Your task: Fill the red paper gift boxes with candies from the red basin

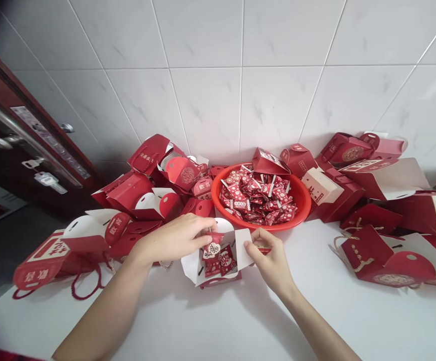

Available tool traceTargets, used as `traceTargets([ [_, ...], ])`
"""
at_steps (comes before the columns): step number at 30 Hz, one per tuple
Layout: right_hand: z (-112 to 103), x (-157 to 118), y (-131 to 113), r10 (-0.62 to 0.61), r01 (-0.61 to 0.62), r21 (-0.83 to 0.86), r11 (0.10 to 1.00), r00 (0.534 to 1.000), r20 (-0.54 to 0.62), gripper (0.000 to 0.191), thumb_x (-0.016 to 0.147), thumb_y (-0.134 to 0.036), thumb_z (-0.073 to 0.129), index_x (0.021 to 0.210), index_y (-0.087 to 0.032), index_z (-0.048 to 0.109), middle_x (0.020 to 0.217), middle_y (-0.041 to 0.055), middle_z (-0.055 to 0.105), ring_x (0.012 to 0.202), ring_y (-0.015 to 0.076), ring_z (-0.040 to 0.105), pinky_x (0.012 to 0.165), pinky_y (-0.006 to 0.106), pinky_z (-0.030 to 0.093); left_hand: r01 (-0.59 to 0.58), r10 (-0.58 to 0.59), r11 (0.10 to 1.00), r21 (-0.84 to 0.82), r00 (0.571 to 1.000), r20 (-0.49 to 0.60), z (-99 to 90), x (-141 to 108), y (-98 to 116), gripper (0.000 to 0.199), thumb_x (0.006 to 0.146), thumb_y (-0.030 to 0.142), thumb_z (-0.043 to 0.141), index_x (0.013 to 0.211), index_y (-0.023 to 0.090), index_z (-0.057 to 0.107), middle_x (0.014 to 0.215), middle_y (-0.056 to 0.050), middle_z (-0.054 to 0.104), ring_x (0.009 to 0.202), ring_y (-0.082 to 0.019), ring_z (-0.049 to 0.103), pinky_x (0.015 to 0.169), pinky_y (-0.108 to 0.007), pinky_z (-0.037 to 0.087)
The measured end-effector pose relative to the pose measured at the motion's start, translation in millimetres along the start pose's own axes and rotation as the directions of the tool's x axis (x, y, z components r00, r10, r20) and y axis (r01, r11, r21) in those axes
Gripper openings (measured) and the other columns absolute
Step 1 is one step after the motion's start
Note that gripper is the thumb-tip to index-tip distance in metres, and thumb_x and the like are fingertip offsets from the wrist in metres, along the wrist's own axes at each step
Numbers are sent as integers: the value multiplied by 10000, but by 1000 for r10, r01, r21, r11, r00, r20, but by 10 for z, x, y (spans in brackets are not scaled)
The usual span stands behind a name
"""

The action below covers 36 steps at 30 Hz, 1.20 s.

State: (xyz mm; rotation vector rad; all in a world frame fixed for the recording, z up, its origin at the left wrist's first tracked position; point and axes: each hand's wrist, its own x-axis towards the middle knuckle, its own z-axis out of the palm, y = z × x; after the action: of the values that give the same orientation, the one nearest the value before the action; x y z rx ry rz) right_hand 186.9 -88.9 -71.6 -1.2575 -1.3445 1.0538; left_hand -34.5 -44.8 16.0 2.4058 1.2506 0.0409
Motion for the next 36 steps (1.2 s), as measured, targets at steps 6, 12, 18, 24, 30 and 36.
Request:
traceTargets([
  [6,123,-138,219,-111,112,9,994,990,-84,303,855,-451,654,694,-211,564,571,-20,602,503,133,556,474,216,431,44,-44,999,-1,998,-35,83,-28,44,226,926,158,502,736,214,611,643,21,638,633,-170,600,567,-269,276],
  [12,152,-184,247,-159,159,-11,987,983,-95,286,883,-427,648,710,-207,587,592,-12,644,502,129,573,482,206,446,66,-66,975,212,998,-6,134,10,140,250,895,78,505,708,199,619,641,-23,623,623,-200,611,533,-302,227],
  [18,155,-187,239,-191,190,-17,982,976,-101,278,879,-404,659,703,-199,594,580,-19,618,487,108,539,453,186,431,-43,1,933,356,993,116,225,153,225,199,802,15,549,759,177,656,790,-82,690,735,-253,686,555,-303,344],
  [24,159,-179,259,-142,144,17,989,987,-79,314,873,-449,668,704,-197,586,580,-16,601,479,111,529,436,204,467,-63,-6,933,354,982,190,294,297,266,180,807,19,577,787,154,694,854,-132,716,862,-301,708,667,-329,482],
  [30,147,-171,247,-69,72,45,996,996,-56,391,855,-549,679,706,-203,577,574,-5,598,485,131,536,423,237,503,-36,-26,933,358,986,166,300,375,295,264,763,-39,564,898,128,719,912,-161,738,941,-330,714,736,-360,536],
  [36,133,-140,221,-16,18,49,999,999,-44,433,830,-594,702,701,-203,568,560,-5,575,470,125,510,408,238,477,-56,-22,927,371,979,204,255,399,287,259,741,-29,591,896,127,728,980,-160,747,948,-321,722,740,-347,545],
])
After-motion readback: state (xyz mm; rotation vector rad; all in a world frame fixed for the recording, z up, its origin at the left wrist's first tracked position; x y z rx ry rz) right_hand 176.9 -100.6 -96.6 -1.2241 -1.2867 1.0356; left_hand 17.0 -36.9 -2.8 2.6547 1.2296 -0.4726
